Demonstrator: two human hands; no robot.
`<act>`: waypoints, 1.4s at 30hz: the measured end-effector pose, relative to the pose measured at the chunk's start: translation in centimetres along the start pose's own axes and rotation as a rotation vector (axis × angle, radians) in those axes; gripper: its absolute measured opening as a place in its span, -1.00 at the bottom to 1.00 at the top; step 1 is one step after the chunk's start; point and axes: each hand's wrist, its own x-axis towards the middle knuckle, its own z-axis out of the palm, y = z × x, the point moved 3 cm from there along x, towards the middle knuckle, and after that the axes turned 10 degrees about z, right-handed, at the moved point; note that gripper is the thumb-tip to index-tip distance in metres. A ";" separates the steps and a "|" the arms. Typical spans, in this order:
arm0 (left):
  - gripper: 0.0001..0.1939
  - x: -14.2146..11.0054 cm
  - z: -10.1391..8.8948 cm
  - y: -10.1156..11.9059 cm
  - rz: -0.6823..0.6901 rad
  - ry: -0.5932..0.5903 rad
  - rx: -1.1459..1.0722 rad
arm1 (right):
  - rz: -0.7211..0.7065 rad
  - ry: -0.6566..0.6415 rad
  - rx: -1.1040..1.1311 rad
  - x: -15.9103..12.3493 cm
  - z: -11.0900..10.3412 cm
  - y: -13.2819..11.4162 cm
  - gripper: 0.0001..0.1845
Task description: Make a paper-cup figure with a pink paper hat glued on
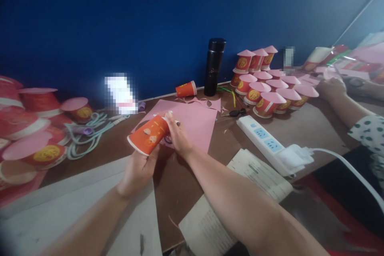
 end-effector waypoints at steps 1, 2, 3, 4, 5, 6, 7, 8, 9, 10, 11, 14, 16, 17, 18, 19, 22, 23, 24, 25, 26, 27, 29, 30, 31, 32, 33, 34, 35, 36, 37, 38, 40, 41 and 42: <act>-0.78 0.0 0.0 0.1 -0.025 -0.002 -0.027 | -0.012 -0.039 0.032 0.0 0.1 0.1 -0.51; -0.77 0.0 0.1 0.0 -0.068 -0.007 -0.076 | -0.017 -0.077 0.065 0.0 0.1 0.1 -0.54; -0.74 -0.1 0.3 0.0 -0.126 -0.015 -0.150 | -0.018 -0.104 0.086 0.0 0.2 0.1 -0.56; -0.69 -0.1 0.4 -0.2 -0.189 -0.014 -0.245 | -0.015 -0.115 0.090 -0.1 0.2 0.0 -0.57; -0.65 -0.1 0.5 -0.3 -0.250 0.002 -0.349 | -0.007 -0.119 0.086 -0.2 0.2 -0.1 -0.56; -0.62 -0.1 0.5 -0.4 -0.304 0.029 -0.449 | 0.007 -0.123 0.078 -0.4 0.2 -0.1 -0.54; -0.60 0.0 0.4 -0.5 -0.349 0.064 -0.533 | 0.019 -0.124 0.070 -0.5 0.2 -0.3 -0.52; -0.60 0.0 0.3 -0.6 -0.383 0.095 -0.595 | 0.029 -0.123 0.066 -0.6 0.3 -0.4 -0.51; -0.60 0.1 0.2 -0.7 -0.411 0.114 -0.636 | 0.037 -0.118 0.066 -0.7 0.3 -0.4 -0.50; -0.61 0.2 0.1 -0.8 -0.430 0.122 -0.660 | 0.041 -0.107 0.065 -0.7 0.4 -0.5 -0.50; -0.62 0.3 0.1 -0.9 -0.436 0.111 -0.675 | 0.040 -0.087 0.062 -0.7 0.4 -0.4 -0.50; -0.60 0.3 0.3 -1.1 -0.405 0.004 -0.637 | 0.030 0.037 0.059 -0.3 0.1 -0.1 -0.48; -0.62 0.0 0.5 -1.3 -0.375 -0.085 -0.466 | 0.043 0.105 0.093 0.1 -0.1 0.2 -0.49; -0.65 -0.1 0.6 -1.4 -0.347 -0.115 -0.333 | 0.056 0.114 0.122 0.3 -0.2 0.3 -0.49; -0.68 -0.1 0.5 -1.4 -0.311 -0.129 -0.188 | 0.064 0.110 0.147 0.5 -0.3 0.4 -0.50; -0.70 -0.2 0.5 -1.4 -0.266 -0.128 -0.055 | 0.065 0.101 0.168 0.7 -0.3 0.4 -0.50; -0.72 -0.2 0.3 -1.3 -0.202 -0.074 0.087 | 0.043 0.080 0.215 0.8 -0.3 0.3 -0.53; -0.72 -0.2 0.2 -1.4 -0.229 -0.049 0.029 | 0.032 0.084 0.225 0.8 -0.3 0.2 -0.54; -0.71 -0.1 0.2 -1.6 -0.270 -0.022 -0.071 | 0.026 0.090 0.230 0.7 -0.3 0.1 -0.55; -0.70 -0.1 0.3 -1.7 -0.313 0.010 -0.199 | 0.026 0.092 0.229 0.6 -0.3 0.1 -0.55; -0.71 0.0 0.3 -1.8 -0.352 0.044 -0.336 | 0.032 0.091 0.223 0.6 -0.3 0.0 -0.55; -0.72 0.1 0.3 -1.8 -0.384 0.081 -0.464 | 0.043 0.088 0.214 0.5 -0.3 0.1 -0.54; -0.76 0.3 0.2 -1.7 -0.431 0.150 -0.645 | 0.059 0.065 0.189 0.3 -0.2 0.1 -0.51; -0.78 0.4 0.1 -1.7 -0.454 0.174 -0.693 | 0.054 0.052 0.174 0.3 -0.1 0.1 -0.50; -0.80 0.4 0.1 -1.7 -0.474 0.184 -0.722 | 0.040 0.043 0.162 0.2 -0.1 0.1 -0.51; -0.80 0.4 0.1 -1.6 -0.483 0.177 -0.739 | 0.025 0.038 0.156 0.2 0.0 0.0 -0.52; -0.78 0.4 0.1 -1.4 -0.475 0.154 -0.748 | 0.013 0.034 0.155 0.2 0.0 0.0 -0.53; -0.75 0.4 0.3 -1.3 -0.457 0.113 -0.746 | 0.010 0.030 0.162 0.2 0.1 0.0 -0.54; -0.71 0.3 0.5 -1.1 -0.436 0.060 -0.727 | 0.018 0.025 0.174 0.3 0.1 0.0 -0.55; -0.68 0.2 0.7 -0.9 -0.419 0.002 -0.684 | 0.031 0.016 0.190 0.3 0.2 0.1 -0.56; -0.65 0.1 0.9 -0.8 -0.405 -0.050 -0.612 | 0.045 0.007 0.204 0.3 0.2 0.1 -0.57; -0.62 -0.1 1.0 -0.7 -0.392 -0.085 -0.506 | 0.059 0.001 0.216 0.3 0.3 0.2 -0.57; -0.61 -0.3 1.0 -0.5 -0.346 -0.090 -0.227 | 0.081 -0.008 0.236 0.3 0.4 0.3 -0.57; -0.62 -0.3 0.9 -0.5 -0.307 -0.071 -0.090 | 0.088 -0.014 0.242 0.2 0.4 0.4 -0.57; -0.63 -0.4 0.8 -0.4 -0.264 -0.049 0.022 | 0.089 -0.021 0.250 0.2 0.5 0.4 -0.57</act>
